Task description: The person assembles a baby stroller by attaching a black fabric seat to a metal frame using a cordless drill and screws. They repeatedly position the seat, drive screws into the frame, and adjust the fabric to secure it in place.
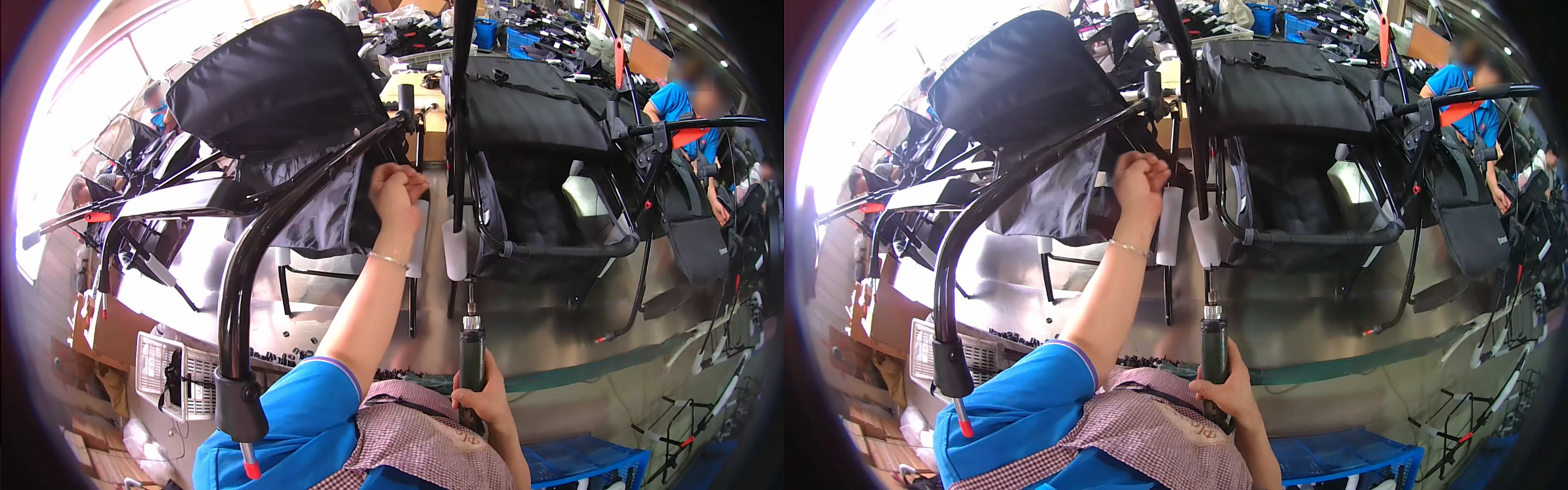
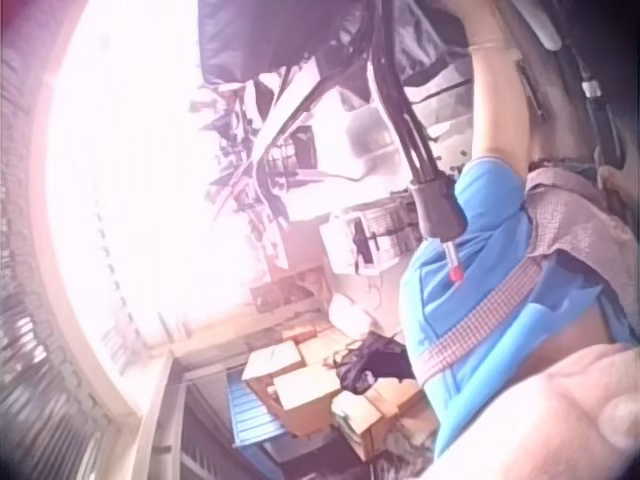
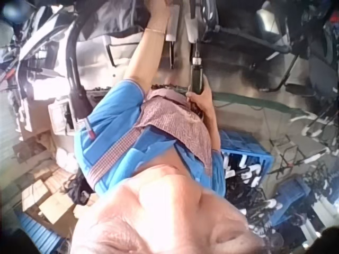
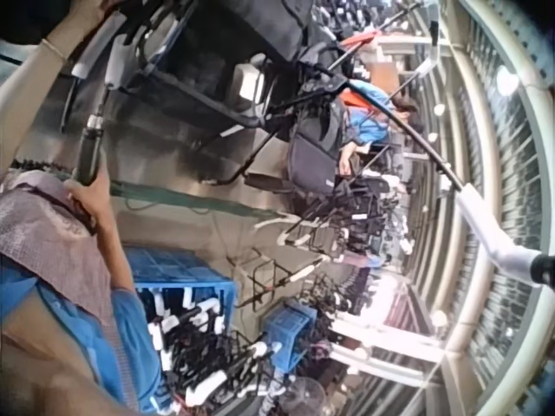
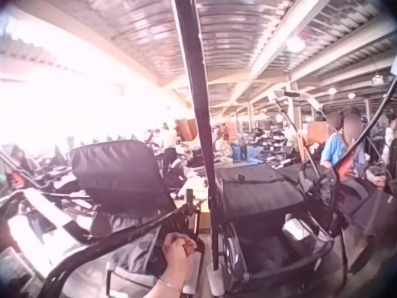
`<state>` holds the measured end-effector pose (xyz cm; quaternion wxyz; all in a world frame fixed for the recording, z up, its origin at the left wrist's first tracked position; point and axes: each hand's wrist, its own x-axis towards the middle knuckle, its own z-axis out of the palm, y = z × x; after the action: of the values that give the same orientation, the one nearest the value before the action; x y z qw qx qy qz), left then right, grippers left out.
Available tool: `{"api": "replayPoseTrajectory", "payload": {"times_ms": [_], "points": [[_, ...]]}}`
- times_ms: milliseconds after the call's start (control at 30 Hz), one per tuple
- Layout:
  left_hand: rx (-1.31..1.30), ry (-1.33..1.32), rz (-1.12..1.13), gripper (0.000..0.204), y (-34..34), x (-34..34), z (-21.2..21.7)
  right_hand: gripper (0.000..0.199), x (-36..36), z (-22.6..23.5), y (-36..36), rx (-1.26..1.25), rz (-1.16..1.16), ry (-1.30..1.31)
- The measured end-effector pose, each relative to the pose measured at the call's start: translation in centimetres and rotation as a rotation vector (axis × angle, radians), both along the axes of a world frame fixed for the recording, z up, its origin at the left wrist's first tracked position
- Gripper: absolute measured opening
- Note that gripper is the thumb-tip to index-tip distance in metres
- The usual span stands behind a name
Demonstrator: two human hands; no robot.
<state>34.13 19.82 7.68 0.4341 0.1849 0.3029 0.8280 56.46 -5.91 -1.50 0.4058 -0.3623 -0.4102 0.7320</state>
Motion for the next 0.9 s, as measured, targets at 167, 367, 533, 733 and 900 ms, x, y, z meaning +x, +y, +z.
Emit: {"api": "replayPoseTrajectory", "payload": {"times_ms": [167,367,533,733,900], "points": [[0.085,1.268,0.634,0.035,-0.7,-2.5,1.7,0.084,-0.4,0.1,0.0,-0.031,0.010,0.028],[0.095,1.748,0.981,0.023,0.0,-4.4,3.7,0.082,-0.6,-0.2,0.1,-0.014,0.056,0.043],[0.032,1.836,0.777,0.016,-0.6,-5.7,3.5,0.082,-0.3,-0.3,-0.1,0.004,0.026,0.083],[-0.011,1.597,0.747,0.017,-1.3,-4.4,2.3,0.082,-0.4,-0.4,0.4,-0.003,0.038,0.069],[-0.047,1.487,0.744,0.016,-0.5,-5.8,0.3,0.082,-0.9,-0.8,0.0,-0.010,0.056,0.071]]}}
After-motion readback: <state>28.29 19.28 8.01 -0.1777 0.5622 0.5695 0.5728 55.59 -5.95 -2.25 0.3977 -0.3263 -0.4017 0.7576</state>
